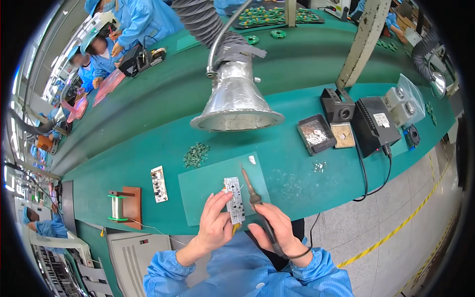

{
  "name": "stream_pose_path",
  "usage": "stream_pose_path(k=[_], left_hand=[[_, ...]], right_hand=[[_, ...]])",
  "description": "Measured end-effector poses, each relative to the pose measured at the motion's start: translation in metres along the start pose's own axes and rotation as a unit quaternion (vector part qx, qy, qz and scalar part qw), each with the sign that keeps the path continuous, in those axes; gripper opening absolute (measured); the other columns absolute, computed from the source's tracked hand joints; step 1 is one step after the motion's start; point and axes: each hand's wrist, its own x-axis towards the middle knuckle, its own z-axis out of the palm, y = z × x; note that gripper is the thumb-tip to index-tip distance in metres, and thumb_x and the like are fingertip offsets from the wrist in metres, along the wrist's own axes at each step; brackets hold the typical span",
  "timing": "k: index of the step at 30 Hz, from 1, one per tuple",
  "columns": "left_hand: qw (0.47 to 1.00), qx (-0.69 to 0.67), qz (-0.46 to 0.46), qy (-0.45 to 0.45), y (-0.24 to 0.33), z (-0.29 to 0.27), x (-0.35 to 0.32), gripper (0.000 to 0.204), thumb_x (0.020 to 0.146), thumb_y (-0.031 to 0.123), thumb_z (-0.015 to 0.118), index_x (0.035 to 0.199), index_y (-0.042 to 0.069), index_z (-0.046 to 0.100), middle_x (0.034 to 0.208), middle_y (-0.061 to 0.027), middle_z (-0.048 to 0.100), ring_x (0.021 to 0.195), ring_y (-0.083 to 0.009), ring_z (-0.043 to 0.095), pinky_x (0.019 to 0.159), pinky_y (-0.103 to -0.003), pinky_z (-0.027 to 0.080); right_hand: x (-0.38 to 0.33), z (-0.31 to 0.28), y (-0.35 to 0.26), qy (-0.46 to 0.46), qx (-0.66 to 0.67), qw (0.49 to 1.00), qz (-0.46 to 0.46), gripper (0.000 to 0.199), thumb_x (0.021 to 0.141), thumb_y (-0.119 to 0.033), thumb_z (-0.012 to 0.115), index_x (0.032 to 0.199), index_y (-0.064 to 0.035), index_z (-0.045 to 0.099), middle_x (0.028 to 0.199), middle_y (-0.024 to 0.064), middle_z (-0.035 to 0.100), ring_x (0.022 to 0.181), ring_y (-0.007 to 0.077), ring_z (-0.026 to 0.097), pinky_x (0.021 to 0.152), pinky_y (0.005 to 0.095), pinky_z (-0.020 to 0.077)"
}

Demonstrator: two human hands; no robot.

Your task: Soldering electronic components onto a printed circuit board at an assembly station.

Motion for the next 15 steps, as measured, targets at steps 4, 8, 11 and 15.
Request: stream_pose_path(k=[4, 8, 11, 15], left_hand=[[1.000, -0.007, -0.010, -0.011, -0.001, 0.001, -0.001, 0.014, 0.064, -0.007, 0.065, 0.076, -0.002, 0.060, 0.131, -0.0201, 0.057, 0.123, -0.0421, 0.054, 0.104, -0.058, 0.039], [1.000, 0.003, -0.005, -0.013, -0.003, 0.000, 0.005, 0.013, 0.064, -0.006, 0.063, 0.075, -0.002, 0.058, 0.133, -0.0218, 0.055, 0.124, -0.0437, 0.052, 0.105, -0.060, 0.037], [1.000, -0.010, -0.026, 0.005, -0.001, 0.003, 0.016, 0.016, 0.063, -0.006, 0.065, 0.077, -0.002, 0.057, 0.133, -0.0230, 0.053, 0.124, -0.0450, 0.051, 0.105, -0.060, 0.036], [1.000, 0.021, -0.020, -0.010, -0.003, 0.011, 0.018, 0.018, 0.062, -0.008, 0.065, 0.077, -0.002, 0.057, 0.134, -0.0228, 0.052, 0.124, -0.0438, 0.051, 0.104, -0.061, 0.036]], right_hand=[[-0.015, 0.000, 0.004, 0.048, 0.008, 0.999, 0.003, 0.039, 0.084, -0.009, 0.071, 0.118, 0.0051, 0.058, 0.104, 0.0226, 0.067, 0.090, 0.0386, 0.067, 0.082, 0.0437, 0.0540], [-0.026, -0.006, 0.004, 0.066, 0.039, 0.997, 0.005, 0.034, 0.088, -0.010, 0.067, 0.117, 0.0073, 0.058, 0.108, 0.0221, 0.068, 0.090, 0.0365, 0.068, 0.080, 0.0416, 0.0541], [-0.028, -0.011, 0.010, 0.063, 0.007, 0.998, -0.008, 0.039, 0.095, -0.017, 0.060, 0.125, 0.0058, 0.053, 0.102, 0.0254, 0.067, 0.087, 0.0309, 0.065, 0.078, 0.0394, 0.0530], [-0.032, -0.014, 0.010, 0.072, 0.016, 0.997, 0.017, 0.037, 0.092, -0.014, 0.061, 0.122, 0.0060, 0.055, 0.096, 0.0230, 0.067, 0.083, 0.0294, 0.065, 0.073, 0.0383, 0.0530]])
